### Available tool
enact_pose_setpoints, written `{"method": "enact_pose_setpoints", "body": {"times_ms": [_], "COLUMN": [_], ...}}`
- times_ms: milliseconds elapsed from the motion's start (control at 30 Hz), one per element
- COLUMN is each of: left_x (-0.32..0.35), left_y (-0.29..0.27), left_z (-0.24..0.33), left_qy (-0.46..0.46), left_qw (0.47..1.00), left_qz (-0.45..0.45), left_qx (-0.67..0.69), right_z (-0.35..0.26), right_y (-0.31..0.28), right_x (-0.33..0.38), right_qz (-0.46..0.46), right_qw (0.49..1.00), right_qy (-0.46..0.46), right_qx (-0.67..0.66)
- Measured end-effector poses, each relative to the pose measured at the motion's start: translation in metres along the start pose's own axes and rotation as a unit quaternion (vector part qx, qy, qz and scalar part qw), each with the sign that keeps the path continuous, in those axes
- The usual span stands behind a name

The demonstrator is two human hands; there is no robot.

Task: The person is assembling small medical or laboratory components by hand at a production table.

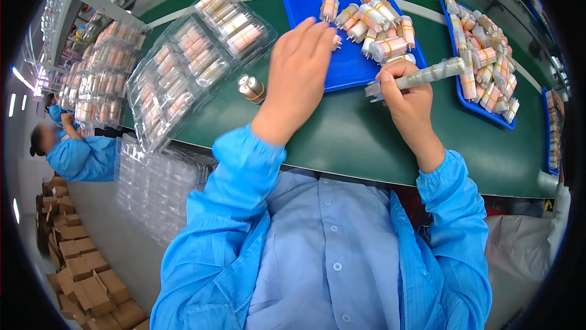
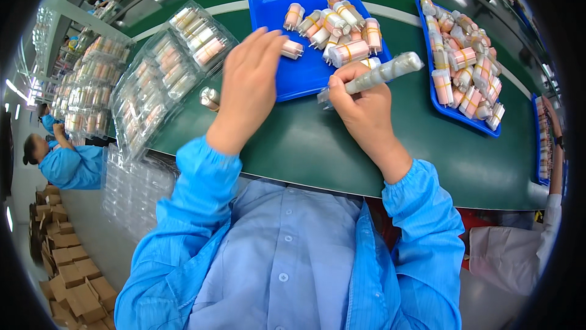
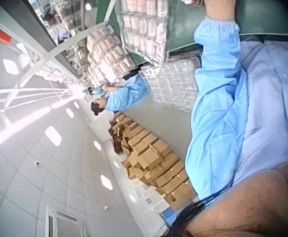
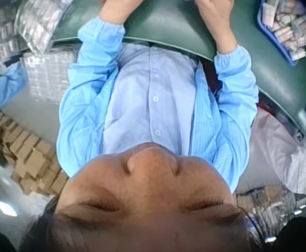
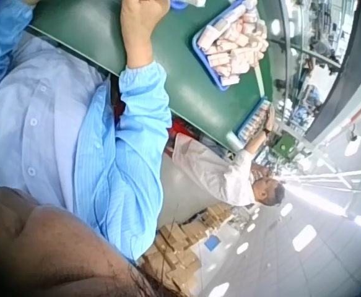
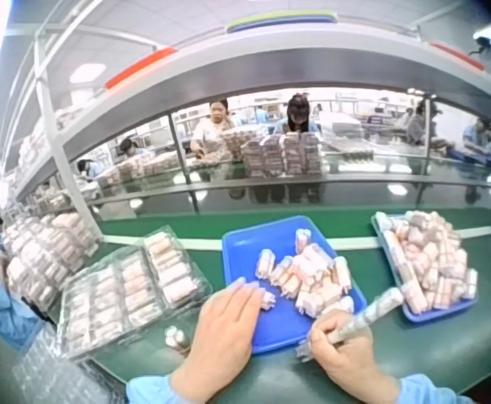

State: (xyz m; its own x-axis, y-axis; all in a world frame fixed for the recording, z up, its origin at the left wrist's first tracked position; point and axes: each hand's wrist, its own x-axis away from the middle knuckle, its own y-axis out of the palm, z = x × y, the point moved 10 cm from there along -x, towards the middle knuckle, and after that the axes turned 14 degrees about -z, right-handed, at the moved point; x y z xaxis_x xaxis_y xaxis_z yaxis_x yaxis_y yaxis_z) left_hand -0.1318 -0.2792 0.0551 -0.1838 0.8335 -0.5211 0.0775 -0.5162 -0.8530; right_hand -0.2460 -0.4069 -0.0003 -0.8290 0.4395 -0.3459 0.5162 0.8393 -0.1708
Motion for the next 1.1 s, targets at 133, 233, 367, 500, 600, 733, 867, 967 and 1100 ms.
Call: {"method": "enact_pose_setpoints", "body": {"times_ms": [133,233,367,500,600,733,867,967,1100], "left_x": [-0.033,-0.041,-0.012,0.043,0.069,0.059,0.062,0.061,0.060], "left_y": [0.069,0.074,0.029,0.025,0.049,0.033,0.036,0.035,0.035], "left_z": [-0.036,-0.049,-0.044,0.006,0.024,0.036,0.035,0.036,0.036], "left_qy": [-0.024,-0.054,-0.148,-0.098,-0.133,-0.056,-0.065,-0.060,-0.066], "left_qw": [0.985,0.978,0.937,0.889,0.865,0.917,0.924,0.928,0.930], "left_qz": [-0.168,-0.203,-0.076,-0.107,-0.138,-0.088,-0.093,-0.082,-0.075], "left_qx": [0.026,0.020,0.308,0.434,0.463,0.385,0.365,0.360,0.354], "right_z": [0.001,0.000,-0.011,-0.030,-0.038,-0.038,-0.036,-0.037,-0.037], "right_y": [-0.003,-0.005,-0.007,-0.007,0.000,0.011,0.014,0.017,0.022], "right_x": [-0.003,-0.007,-0.005,0.000,0.002,0.002,0.004,0.004,0.004], "right_qz": [0.005,0.000,-0.002,-0.008,-0.025,-0.040,-0.049,-0.055,-0.057], "right_qw": [0.999,0.999,0.998,0.997,0.992,0.990,0.989,0.986,0.982], "right_qy": [-0.025,-0.004,-0.036,-0.065,-0.109,-0.106,-0.105,-0.117,-0.121], "right_qx": [0.035,0.054,0.048,0.035,0.064,0.080,0.091,0.104,0.132]}}
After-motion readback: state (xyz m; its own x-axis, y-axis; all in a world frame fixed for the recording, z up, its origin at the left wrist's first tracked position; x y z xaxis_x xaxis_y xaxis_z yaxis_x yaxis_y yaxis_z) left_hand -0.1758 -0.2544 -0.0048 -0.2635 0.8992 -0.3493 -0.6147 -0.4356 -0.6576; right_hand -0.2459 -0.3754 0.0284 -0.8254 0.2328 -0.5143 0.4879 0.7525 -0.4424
